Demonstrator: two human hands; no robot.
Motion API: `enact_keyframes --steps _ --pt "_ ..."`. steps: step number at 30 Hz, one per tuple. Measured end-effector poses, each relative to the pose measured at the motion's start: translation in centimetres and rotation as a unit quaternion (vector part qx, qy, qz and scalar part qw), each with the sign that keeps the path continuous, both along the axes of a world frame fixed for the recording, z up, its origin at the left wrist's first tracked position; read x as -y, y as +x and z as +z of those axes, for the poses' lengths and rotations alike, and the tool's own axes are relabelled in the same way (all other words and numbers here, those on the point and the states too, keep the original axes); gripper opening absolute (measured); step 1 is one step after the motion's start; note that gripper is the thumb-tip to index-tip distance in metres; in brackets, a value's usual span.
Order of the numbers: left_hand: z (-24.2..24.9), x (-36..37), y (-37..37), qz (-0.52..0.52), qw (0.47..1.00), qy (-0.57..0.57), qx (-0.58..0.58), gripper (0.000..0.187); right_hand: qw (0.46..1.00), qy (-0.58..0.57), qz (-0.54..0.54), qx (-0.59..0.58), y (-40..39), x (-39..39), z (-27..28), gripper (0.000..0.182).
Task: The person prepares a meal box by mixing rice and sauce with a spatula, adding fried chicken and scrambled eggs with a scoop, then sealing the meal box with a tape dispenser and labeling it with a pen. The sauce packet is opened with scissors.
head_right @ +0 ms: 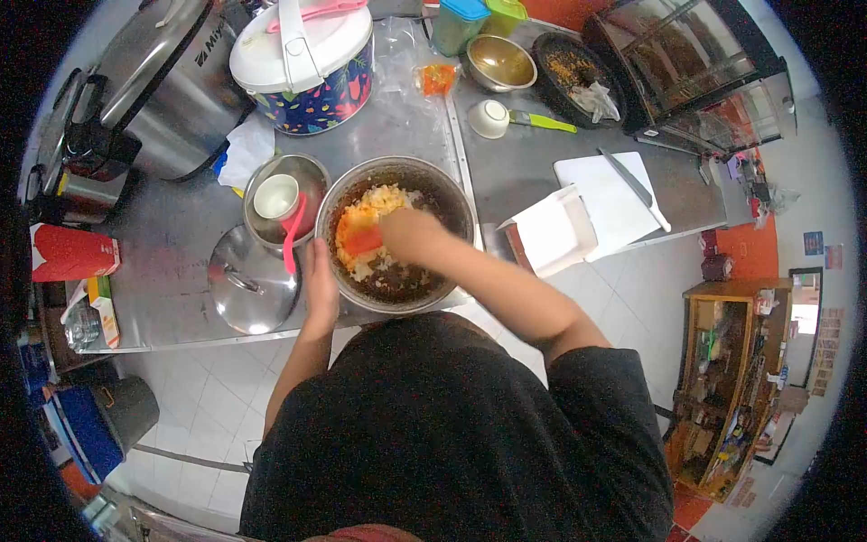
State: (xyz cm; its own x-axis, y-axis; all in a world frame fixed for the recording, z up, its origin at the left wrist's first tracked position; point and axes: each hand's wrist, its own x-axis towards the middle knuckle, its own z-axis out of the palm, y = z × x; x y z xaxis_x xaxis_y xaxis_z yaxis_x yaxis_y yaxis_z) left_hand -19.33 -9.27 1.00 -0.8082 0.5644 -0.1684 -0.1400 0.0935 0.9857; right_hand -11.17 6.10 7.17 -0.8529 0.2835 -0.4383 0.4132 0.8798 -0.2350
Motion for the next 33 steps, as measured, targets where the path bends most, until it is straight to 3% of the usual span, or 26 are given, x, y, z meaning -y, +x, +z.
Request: enact_keyframes --steps 1,2,3,4,6,7,8,11,12,14,16,18,20,23,24,26,31,33 --pt "-0.7 0.0 -0.1 0.000 1.000 -0.011 -0.004 0.047 0.999 0.010 0.043 0.021 0.1 -1.5 0.0 0.014" --pt "-1.3 -0.2 -0.2 0.000 1.000 -0.020 -0.008 0.047 0.999 0.007 -0.034 0.022 -0.2 -1.5 3.5 0.015" --pt "-1.8 -0.3 -0.3 0.000 1.000 -0.017 -0.007 0.047 0.996 0.043 -0.079 -0.029 -0.2 -1.7 3.0 0.015" --pt "-2.4 -0.3 -0.2 0.001 1.000 -0.023 -0.020 0.046 0.986 0.079 -0.121 -0.080 0.0 -1.9 1.9 0.015" --pt "-2.6 0.0 -0.4 -0.002 0.999 -0.030 -0.033 0.045 0.995 0.054 -0.087 -0.009 -0.1 -1.1 -4.6 0.014" --pt "-2.5 0.2 -0.6 -0.029 0.998 -0.035 -0.039 0.046 0.997 0.049 -0.039 -0.040 0.2 -0.9 -5.6 0.019" --pt "-2.4 0.1 -0.8 -0.051 0.997 -0.037 -0.045 0.047 0.997 0.051 -0.035 -0.041 -0.4 -1.4 -4.3 0.019" --pt "1.1 0.0 -0.2 -0.025 0.994 -0.070 -0.076 0.048 0.983 0.047 0.117 0.136 -2.4 -0.7 3.2 0.022" --pt "0.9 -0.1 -0.3 -0.022 0.994 -0.069 -0.077 0.048 0.997 -0.064 0.033 -0.027 -1.0 1.5 5.3 0.023" --pt "0.0 -0.2 -0.3 -0.008 0.993 -0.042 -0.112 0.038 0.978 0.085 0.121 0.146 -0.2 4.2 -3.5 0.025" --pt "-0.4 -0.2 -0.3 -0.007 0.993 -0.038 -0.116 0.037 0.979 0.016 0.096 0.176 0.3 3.5 -2.0 0.026" --pt "-0.3 -0.1 -0.5 -0.006 0.992 -0.030 -0.124 0.036 0.986 0.087 0.109 0.090 -0.2 0.8 -1.6 0.015" --pt "-0.1 -0.1 -0.5 -0.018 0.990 -0.071 -0.119 0.035 0.978 0.168 0.075 0.099 -0.7 -1.6 2.9 0.015" --pt "0.5 -0.3 -0.4 -0.017 0.990 -0.030 -0.136 0.035 0.970 0.234 0.061 0.029 -1.3 -2.7 -0.6 0.012" --pt "0.2 -0.2 -0.6 -0.016 0.990 -0.029 -0.137 0.035 0.969 0.236 0.061 0.029 -1.3 -1.8 -0.6 0.012" --pt "-0.5 0.0 -0.8 -0.030 0.990 -0.057 -0.122 0.034 0.967 0.189 0.143 -0.095 -0.2 1.6 -0.6 0.012" --pt "-0.3 -0.2 -0.8 -0.015 0.990 -0.067 -0.125 0.033 0.968 0.112 0.205 0.091 2.3 3.7 3.8 0.015" --pt "-0.4 -0.1 -0.7 -0.035 0.986 -0.102 -0.125 0.033 0.975 0.129 0.125 0.134 1.7 0.3 1.9 0.028"
